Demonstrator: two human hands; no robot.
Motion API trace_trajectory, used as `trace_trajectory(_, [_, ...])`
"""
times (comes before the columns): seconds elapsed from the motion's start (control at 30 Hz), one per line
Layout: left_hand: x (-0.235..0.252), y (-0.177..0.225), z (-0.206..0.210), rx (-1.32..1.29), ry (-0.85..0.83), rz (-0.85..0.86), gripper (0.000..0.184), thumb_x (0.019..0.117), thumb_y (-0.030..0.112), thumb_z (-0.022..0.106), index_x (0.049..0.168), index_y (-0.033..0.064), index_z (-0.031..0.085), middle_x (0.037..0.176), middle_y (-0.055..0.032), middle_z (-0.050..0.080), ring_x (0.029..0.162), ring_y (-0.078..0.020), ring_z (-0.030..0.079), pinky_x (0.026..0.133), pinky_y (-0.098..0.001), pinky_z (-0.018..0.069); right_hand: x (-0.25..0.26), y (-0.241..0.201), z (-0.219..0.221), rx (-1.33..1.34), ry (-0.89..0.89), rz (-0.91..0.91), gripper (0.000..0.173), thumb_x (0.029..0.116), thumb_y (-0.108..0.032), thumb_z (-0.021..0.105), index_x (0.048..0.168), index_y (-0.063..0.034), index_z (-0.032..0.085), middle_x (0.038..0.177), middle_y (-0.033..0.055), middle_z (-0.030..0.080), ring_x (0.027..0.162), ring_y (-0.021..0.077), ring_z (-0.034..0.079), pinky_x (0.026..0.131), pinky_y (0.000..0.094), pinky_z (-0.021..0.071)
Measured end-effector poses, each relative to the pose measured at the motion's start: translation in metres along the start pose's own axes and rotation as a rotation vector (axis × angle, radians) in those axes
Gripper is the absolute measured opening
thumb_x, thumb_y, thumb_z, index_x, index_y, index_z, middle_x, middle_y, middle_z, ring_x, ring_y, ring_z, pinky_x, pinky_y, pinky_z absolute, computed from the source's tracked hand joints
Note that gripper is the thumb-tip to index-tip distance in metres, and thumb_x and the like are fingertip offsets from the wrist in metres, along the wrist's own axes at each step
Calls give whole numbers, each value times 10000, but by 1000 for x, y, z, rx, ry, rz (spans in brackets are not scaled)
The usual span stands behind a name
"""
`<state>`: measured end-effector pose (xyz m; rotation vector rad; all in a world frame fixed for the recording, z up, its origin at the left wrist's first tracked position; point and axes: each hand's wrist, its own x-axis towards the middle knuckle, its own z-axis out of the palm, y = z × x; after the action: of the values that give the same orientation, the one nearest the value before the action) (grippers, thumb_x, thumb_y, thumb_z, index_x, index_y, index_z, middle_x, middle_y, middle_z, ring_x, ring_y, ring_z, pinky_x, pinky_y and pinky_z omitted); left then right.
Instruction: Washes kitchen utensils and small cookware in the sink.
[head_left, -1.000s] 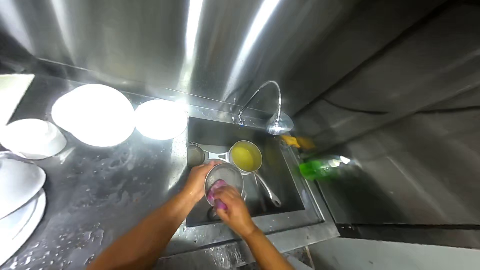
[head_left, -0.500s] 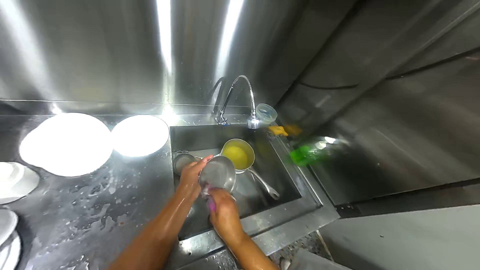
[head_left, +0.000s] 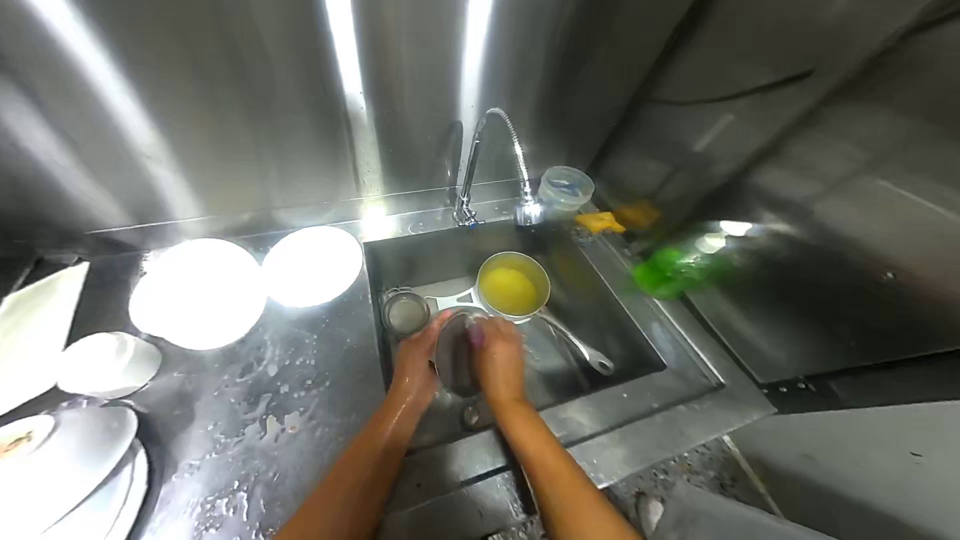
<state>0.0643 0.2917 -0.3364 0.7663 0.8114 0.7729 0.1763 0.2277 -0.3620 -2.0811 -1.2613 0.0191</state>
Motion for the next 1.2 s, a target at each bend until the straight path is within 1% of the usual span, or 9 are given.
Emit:
trace_trajectory(0.13, [10,4,-4,228,42,134,322,1081,136,443,1202,-29,692,1196,-129,705,1127,-177,643,1012,-381,496,-31,-11,-3,259,-285,278,225,938,-97,626,1051,66,733,1008,231,722,969,371,700,894,556,543])
trace_trajectory(0.23, [6,7,3,396,-6,202,322,1046,140,478,1211,-21,702,1278,-128,681,1190,-170,621,1045,-374,480,-38,-29,3,713,-252,290,343,867,-106,577,1161,37,681,1034,126,695,866,157,678,747,353,575])
trace_trajectory(0.33, [-1,27,29,570,-140,140,410,1087,215,407,1356,-21,606,1446,-159,561,1285,-203,552,1089,-387,427,-27,-26,0,602,-153,68,711,763,-44,710,1403,148,468,1403,329,517,1276,371,560,1063,466,484])
trace_trajectory(0.43, [-7,43,56,816,-317,145,434,1103,228,359,1221,-74,647,1549,-186,457,1437,-242,434,1191,-403,331,-12,-15,-5,389,133,102,455,817,-61,709,1202,163,615,1142,307,663,1055,403,674,935,533,542])
trace_trajectory(0.57, [21,51,37,688,-178,272,454,1091,285,421,1398,-24,548,1418,-188,582,1286,-267,591,1103,-451,472,23,2,-53,935,133,514,434,806,15,731,1205,88,577,965,105,702,864,102,692,789,276,595])
trace_trajectory(0.73, [-8,35,43,102,-178,-162,359,1075,193,450,1373,-7,433,1086,-96,655,959,-149,676,852,-342,582,33,11,-80,1313,80,691,224,1036,-125,464,1196,23,517,898,89,701,790,136,716,723,322,628])
trace_trajectory(0.97, [-27,-2,35,-162,-459,-11,587,874,-99,577,1390,55,343,1145,0,672,1046,-111,676,926,-331,566,39,33,-59,686,315,495,499,924,-148,696,1313,109,521,1137,180,647,1025,135,636,909,309,533])
trace_trajectory(1.07, [-18,-2,28,-52,-430,14,596,897,-81,576,1426,18,319,1189,-11,650,1088,-96,659,965,-320,556,25,23,-60,566,344,36,630,939,-422,641,1234,131,570,1190,206,631,1129,139,612,971,283,513])
trace_trajectory(1.2, [-22,17,16,367,-551,13,449,911,-33,609,1334,-83,466,1119,-23,650,1012,-8,632,915,-232,540,28,0,-50,410,59,-440,643,1006,-708,336,1048,-194,720,1335,94,647,1413,256,481,1228,496,307])
